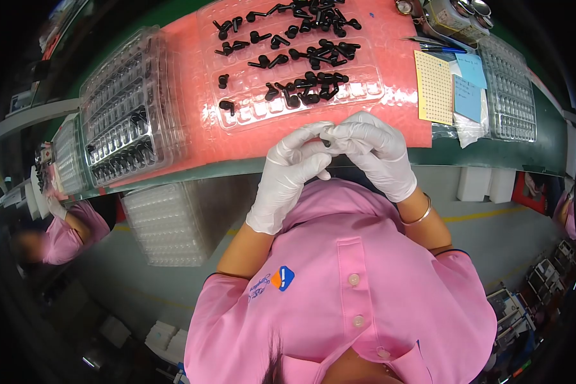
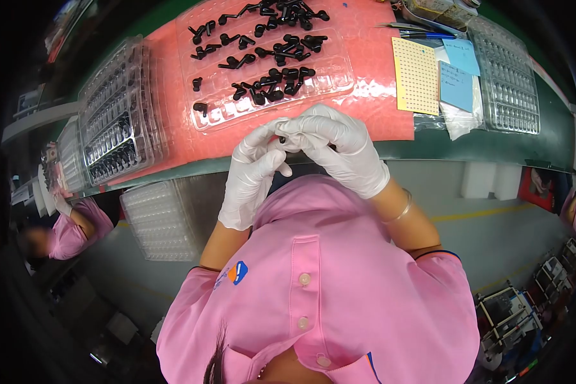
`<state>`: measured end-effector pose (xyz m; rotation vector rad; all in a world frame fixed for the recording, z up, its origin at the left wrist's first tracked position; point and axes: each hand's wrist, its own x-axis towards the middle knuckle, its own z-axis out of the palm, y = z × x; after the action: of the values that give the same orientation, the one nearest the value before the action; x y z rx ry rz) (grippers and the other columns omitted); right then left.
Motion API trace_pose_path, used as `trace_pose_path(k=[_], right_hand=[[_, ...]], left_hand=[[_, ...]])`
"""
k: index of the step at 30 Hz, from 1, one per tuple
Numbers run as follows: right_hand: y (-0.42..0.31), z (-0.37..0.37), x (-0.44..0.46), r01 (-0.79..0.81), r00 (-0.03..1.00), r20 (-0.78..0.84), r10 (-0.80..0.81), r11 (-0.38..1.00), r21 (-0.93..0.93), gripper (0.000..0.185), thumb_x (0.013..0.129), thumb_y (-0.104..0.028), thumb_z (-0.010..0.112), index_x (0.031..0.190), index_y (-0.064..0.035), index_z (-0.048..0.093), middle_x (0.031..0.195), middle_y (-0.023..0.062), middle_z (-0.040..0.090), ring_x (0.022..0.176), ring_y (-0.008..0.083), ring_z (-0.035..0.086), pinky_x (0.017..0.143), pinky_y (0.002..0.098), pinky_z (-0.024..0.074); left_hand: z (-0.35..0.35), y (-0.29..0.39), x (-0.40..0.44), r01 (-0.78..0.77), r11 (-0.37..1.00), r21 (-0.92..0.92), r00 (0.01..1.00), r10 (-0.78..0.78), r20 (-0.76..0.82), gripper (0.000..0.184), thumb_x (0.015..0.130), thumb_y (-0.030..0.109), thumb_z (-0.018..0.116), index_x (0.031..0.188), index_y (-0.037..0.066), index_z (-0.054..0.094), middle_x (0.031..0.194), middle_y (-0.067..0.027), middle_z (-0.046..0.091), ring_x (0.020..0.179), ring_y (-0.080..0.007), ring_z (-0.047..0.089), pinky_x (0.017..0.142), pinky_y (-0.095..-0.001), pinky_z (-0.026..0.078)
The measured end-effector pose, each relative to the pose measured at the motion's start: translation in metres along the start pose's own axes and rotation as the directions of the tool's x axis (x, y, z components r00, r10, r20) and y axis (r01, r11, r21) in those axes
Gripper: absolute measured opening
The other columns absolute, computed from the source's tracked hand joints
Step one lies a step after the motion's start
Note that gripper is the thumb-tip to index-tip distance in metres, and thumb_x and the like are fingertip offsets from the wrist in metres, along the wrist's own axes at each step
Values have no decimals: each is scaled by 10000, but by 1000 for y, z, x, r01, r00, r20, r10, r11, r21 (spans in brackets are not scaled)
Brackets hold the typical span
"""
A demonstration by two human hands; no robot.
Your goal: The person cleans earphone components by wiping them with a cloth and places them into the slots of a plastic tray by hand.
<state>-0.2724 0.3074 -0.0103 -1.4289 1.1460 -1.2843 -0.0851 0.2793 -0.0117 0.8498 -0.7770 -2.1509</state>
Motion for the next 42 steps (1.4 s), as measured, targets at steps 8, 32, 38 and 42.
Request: trace_pose_path(k=[8, 32, 38, 42], right_hand=[[-4, -9, 5, 118, 991, 94, -93, 943, -312, 211, 880, -49, 673, 1086, -5, 676, 893, 88, 637, 822, 160, 658, 704, 272, 543], [-6, 12, -8, 181, 977, -18, -211, 876, -448, 323, 777, -5, 731, 1091, -71, 691, 871, 78, 660, 731, 219, 677, 639, 296, 549], [-1, 3, -4, 137, 959, -129, -251, 813, -566, 322, 770, 26, 708, 1079, -63, 692, 855, 74, 662, 715, 215, 678, 611, 291, 547], [-15, 2, -5, 252, 962, 54, -269, 787, -564, 333, 791, 40, 685, 1110, -55, 683, 854, 76, 661, 715, 202, 680, 600, 274, 547]], left_hand=[[2, 0, -1, -22, 991, 134, 996, 33, -80, 560, 836, 76, 752, 1351, 35, 535, 1224, -101, 639, 1001, -179, 661, 689, -252, 566], [6, 0, 1, -68, 992, 105, 992, 78, -97, 546, 821, -29, 729, 1331, 20, 542, 1276, -138, 609, 1053, -163, 631, 799, -254, 554], [13, 1, 3, -190, 951, 242, 964, 228, -139, 348, 914, 120, 676, 1239, 9, 621, 1158, -125, 666, 1035, -171, 648, 751, -244, 556], [-1, -5, 3, -186, 953, 237, 967, 220, -126, 278, 943, 164, 650, 1171, 5, 667, 1077, -118, 696, 931, -145, 671, 693, -233, 549]])
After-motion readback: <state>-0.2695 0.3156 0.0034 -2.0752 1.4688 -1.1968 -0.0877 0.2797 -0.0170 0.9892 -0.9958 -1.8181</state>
